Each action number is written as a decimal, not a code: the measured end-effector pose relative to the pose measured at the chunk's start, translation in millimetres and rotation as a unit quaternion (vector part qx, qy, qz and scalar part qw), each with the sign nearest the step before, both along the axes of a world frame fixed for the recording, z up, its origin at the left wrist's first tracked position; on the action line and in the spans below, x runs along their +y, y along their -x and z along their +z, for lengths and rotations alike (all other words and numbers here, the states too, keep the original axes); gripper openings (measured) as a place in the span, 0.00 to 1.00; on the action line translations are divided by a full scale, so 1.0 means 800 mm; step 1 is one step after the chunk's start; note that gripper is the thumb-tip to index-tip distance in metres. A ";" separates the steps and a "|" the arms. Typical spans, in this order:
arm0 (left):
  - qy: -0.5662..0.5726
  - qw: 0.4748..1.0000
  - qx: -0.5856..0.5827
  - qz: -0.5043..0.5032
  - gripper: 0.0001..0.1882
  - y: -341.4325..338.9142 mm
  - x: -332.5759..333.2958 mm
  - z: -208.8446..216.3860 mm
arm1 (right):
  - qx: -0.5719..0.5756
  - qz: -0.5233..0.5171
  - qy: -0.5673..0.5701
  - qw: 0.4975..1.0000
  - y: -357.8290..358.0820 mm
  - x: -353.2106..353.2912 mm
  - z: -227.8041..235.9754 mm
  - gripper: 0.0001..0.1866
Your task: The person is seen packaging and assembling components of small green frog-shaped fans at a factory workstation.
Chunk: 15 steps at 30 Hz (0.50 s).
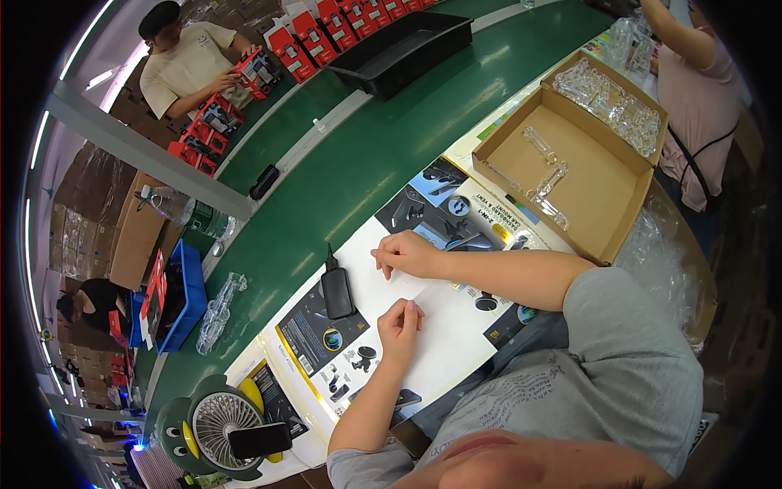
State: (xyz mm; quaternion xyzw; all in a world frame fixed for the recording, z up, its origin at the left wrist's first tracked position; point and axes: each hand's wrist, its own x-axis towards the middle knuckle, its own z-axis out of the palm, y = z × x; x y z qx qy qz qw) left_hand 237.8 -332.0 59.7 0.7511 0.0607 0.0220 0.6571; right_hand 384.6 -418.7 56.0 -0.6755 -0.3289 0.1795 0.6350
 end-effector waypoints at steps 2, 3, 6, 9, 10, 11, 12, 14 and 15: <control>0.000 1.000 -0.001 0.001 0.16 0.000 0.000 -0.001 | -0.011 0.006 0.004 1.000 -0.001 -0.001 0.000 0.22; -0.004 1.000 -0.004 0.000 0.16 0.000 0.001 -0.002 | -0.021 0.011 0.007 1.000 -0.001 -0.001 0.000 0.22; -0.007 1.000 -0.005 0.001 0.16 0.000 -0.001 0.000 | -0.022 0.011 0.010 1.000 -0.002 -0.001 -0.002 0.23; -0.006 1.000 -0.003 0.004 0.16 0.000 0.000 -0.002 | -0.024 0.013 0.009 1.000 -0.002 -0.001 -0.004 0.22; -0.005 1.000 -0.003 0.004 0.16 0.000 0.000 -0.002 | -0.024 0.013 0.009 1.000 -0.002 -0.001 -0.004 0.22; -0.006 1.000 -0.003 0.004 0.16 0.000 -0.001 -0.001 | -0.019 0.014 0.010 1.000 -0.002 -0.001 -0.003 0.22; -0.007 1.000 0.000 0.005 0.16 0.001 -0.001 0.000 | -0.014 0.015 0.011 1.000 -0.002 -0.001 -0.003 0.22; -0.009 1.000 0.003 0.006 0.16 0.000 -0.002 0.000 | -0.016 0.015 0.011 1.000 -0.002 -0.001 -0.004 0.22; -0.011 1.000 -0.012 0.005 0.16 0.000 -0.003 -0.002 | -0.019 0.015 0.010 1.000 -0.002 -0.001 -0.005 0.22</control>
